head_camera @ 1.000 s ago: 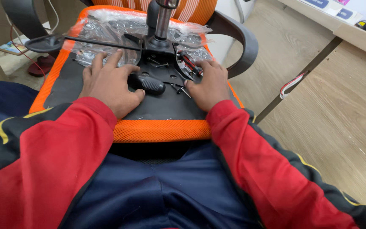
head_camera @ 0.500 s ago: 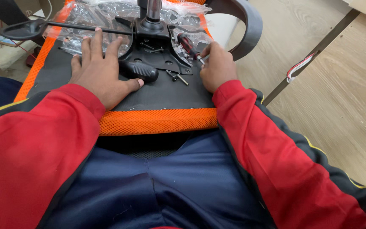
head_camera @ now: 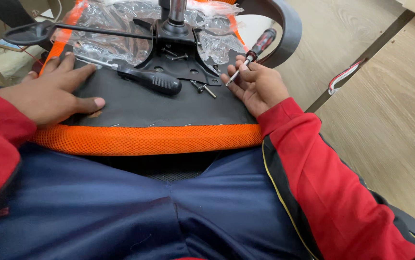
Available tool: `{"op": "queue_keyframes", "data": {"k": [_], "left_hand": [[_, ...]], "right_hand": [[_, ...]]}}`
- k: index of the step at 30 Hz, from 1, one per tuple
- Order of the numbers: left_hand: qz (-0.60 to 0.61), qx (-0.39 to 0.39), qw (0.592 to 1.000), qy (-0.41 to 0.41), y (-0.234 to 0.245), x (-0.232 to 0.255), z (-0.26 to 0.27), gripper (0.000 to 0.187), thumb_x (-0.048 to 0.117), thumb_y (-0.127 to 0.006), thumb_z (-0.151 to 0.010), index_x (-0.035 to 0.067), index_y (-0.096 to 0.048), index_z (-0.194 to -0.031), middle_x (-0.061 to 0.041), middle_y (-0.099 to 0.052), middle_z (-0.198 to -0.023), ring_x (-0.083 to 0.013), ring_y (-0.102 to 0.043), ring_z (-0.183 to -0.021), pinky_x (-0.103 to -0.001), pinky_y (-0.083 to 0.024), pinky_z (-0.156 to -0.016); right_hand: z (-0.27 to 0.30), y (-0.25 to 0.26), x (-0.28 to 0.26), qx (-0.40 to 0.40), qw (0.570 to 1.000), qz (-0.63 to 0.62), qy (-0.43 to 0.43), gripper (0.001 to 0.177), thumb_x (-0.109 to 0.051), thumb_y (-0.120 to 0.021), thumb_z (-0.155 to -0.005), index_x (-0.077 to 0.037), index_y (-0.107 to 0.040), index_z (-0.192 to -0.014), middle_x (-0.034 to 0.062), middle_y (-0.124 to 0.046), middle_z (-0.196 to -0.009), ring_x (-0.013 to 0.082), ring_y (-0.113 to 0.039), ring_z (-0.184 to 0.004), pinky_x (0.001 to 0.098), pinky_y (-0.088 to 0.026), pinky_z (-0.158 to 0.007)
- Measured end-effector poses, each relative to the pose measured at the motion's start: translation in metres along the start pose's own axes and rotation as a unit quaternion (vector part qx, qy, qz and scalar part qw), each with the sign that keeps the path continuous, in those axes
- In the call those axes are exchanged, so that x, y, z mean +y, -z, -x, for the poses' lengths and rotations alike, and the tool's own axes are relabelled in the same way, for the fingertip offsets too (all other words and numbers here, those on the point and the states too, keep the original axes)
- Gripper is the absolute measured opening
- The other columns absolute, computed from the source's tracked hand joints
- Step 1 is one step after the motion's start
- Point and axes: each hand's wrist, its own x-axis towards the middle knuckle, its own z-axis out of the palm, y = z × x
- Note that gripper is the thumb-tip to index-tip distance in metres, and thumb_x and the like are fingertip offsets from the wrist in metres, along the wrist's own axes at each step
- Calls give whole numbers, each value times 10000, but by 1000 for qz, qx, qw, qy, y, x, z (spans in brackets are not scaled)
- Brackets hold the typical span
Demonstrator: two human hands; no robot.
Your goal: The person sits with an office chair seat turned upside down on their lap and uses a screwdriver to unscrew bolts fastening the metal seat plate to the underside of the seat cushion, removing the screws one at a time and setting them on the seat plate.
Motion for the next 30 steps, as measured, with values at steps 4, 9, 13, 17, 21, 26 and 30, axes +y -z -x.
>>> {"op": "queue_keyframes", "data": {"k": [4, 9, 13, 17, 21, 26, 30], "left_hand": [[55, -35, 998, -4, 1, -17, 2, 1046, 665, -678, -763, 246, -254, -1623, -225, -7, -1656, -412, 60, -1536, -604, -123, -1201], [-86, -33, 995, -23, 4, -5, 4, 798, 646, -678, -816, 372, -407, -1515, -209, -108, -1687, -471, -22, -1548, -612, -148, -1231], [-82, 16, 995, 60, 2, 27, 29, 730, 658, -565, -854, 373, -400, -1505, -89, -165, -1702, -444, -138, -1516, -620, -245, -1146], [-36, 69, 988, 137, 6, 56, 29, 868, 632, -493, -868, 183, -315, -1590, -56, -214, -1685, -379, -178, -1522, -631, -176, -1175], [-37, 87, 988, 121, 7, 63, 17, 888, 625, -475, -879, 124, -302, -1592, -68, -225, -1679, -346, -186, -1528, -635, -199, -1164], [-38, 82, 989, 118, 3, 57, 13, 890, 660, -437, -869, 139, -253, -1567, -43, -191, -1656, -344, -131, -1504, -663, -193, -1112], [-31, 129, 983, 123, 6, 60, 23, 753, 589, -471, -916, 169, -405, -1538, -35, -330, -1631, -348, -254, -1489, -680, -285, -1088]], "right_hand": [[12, -24, 4, 26, 995, 87, 28, 379, 66, -494, -940, -57, -419, -1291, 97, -561, -1112, 304, -687, -1111, 545, -632, -924], [25, -37, 9, 24, 990, 124, 64, 295, -9, -454, -988, -72, -385, -1269, 217, -608, -1102, 395, -744, -1036, 509, -658, -840], [27, -45, 17, 63, 982, 154, 87, 267, -37, -422, -1005, -78, -324, -1250, 252, -613, -1113, 412, -756, -986, 491, -666, -792], [19, -50, 23, 97, 973, 193, 81, 273, -52, -433, -1008, -99, -300, -1242, 238, -619, -1107, 396, -768, -923, 453, -671, -733], [19, -54, 33, 122, 969, 181, 114, 261, -50, -435, -1016, -82, -302, -1239, 225, -630, -1044, 355, -777, -820, 401, -656, -636], [29, -69, 46, 164, 941, 231, 183, 240, -26, -441, -1021, -34, -314, -1223, 199, -640, -949, 272, -764, -705, 346, -619, -552], [45, -84, 44, 165, 913, 319, 195, 221, -38, -448, -1016, -33, -336, -1208, 157, -663, -904, 220, -760, -678, 312, -599, -537]]}}
